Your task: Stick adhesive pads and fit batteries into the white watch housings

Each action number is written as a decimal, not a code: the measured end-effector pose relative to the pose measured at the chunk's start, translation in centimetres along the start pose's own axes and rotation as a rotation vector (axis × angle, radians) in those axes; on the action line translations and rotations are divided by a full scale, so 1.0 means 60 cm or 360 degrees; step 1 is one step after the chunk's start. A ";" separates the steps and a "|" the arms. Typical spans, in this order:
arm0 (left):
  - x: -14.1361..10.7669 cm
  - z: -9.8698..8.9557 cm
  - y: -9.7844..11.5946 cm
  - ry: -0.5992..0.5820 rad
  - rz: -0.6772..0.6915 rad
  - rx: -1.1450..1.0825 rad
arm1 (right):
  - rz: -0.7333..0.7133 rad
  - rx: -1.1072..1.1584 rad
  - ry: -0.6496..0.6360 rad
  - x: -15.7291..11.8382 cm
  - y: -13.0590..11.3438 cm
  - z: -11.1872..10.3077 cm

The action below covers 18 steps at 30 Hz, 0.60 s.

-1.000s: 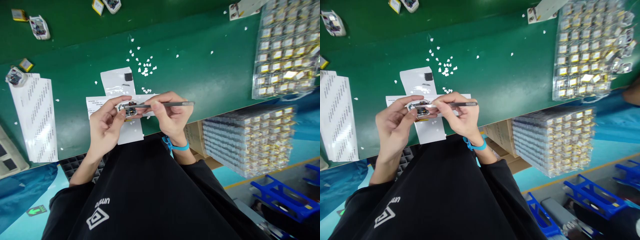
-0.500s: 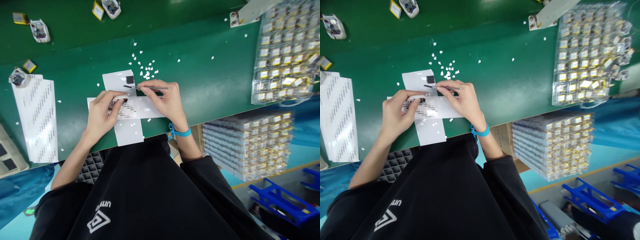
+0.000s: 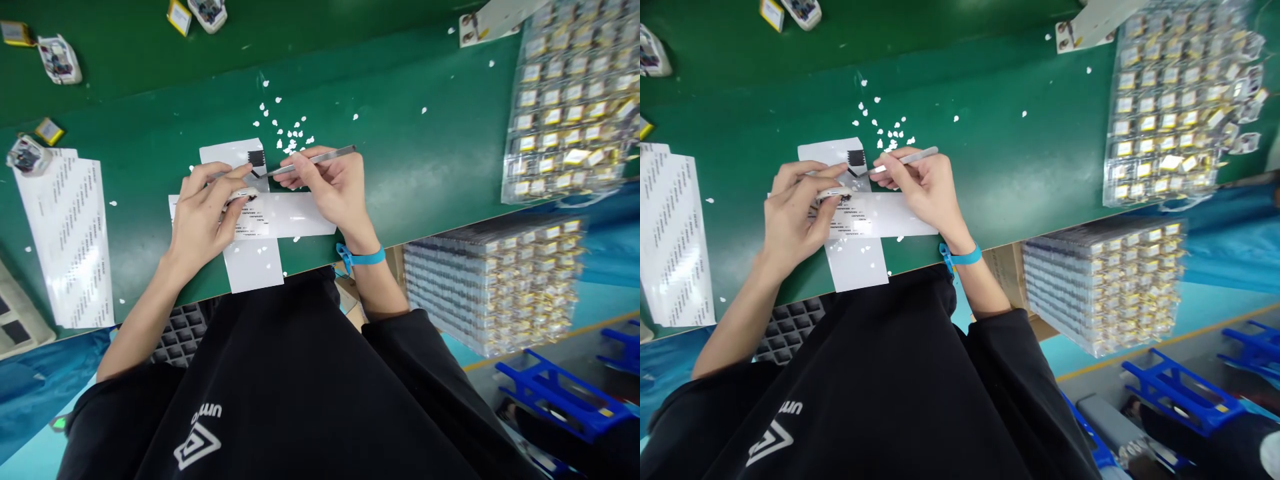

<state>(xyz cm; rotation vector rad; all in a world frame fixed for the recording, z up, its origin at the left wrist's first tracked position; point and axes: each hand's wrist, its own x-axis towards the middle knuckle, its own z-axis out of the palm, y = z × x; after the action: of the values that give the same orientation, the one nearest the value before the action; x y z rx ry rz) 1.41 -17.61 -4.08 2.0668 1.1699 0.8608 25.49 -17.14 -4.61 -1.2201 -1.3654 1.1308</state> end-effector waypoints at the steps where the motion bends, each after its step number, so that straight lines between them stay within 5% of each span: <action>1: -0.001 -0.001 0.001 -0.0032 0.0021 0.0017 | 0.0049 0.0023 -0.0015 0.001 0.001 -0.002; 11: 0.003 0.010 -0.001 -0.0198 0.0065 0.0064 | 0.0249 0.0096 -0.0032 0.007 0.012 -0.006; 18: 0.002 0.011 -0.005 -0.0209 0.0006 -0.0014 | -0.0050 -0.0056 0.0146 -0.018 -0.010 -0.010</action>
<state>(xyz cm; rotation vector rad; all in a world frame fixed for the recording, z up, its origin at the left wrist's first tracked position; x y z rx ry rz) 1.84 -17.49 -4.69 2.0853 1.0898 0.7189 26.05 -18.21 -4.01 -1.2567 -1.3355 1.0203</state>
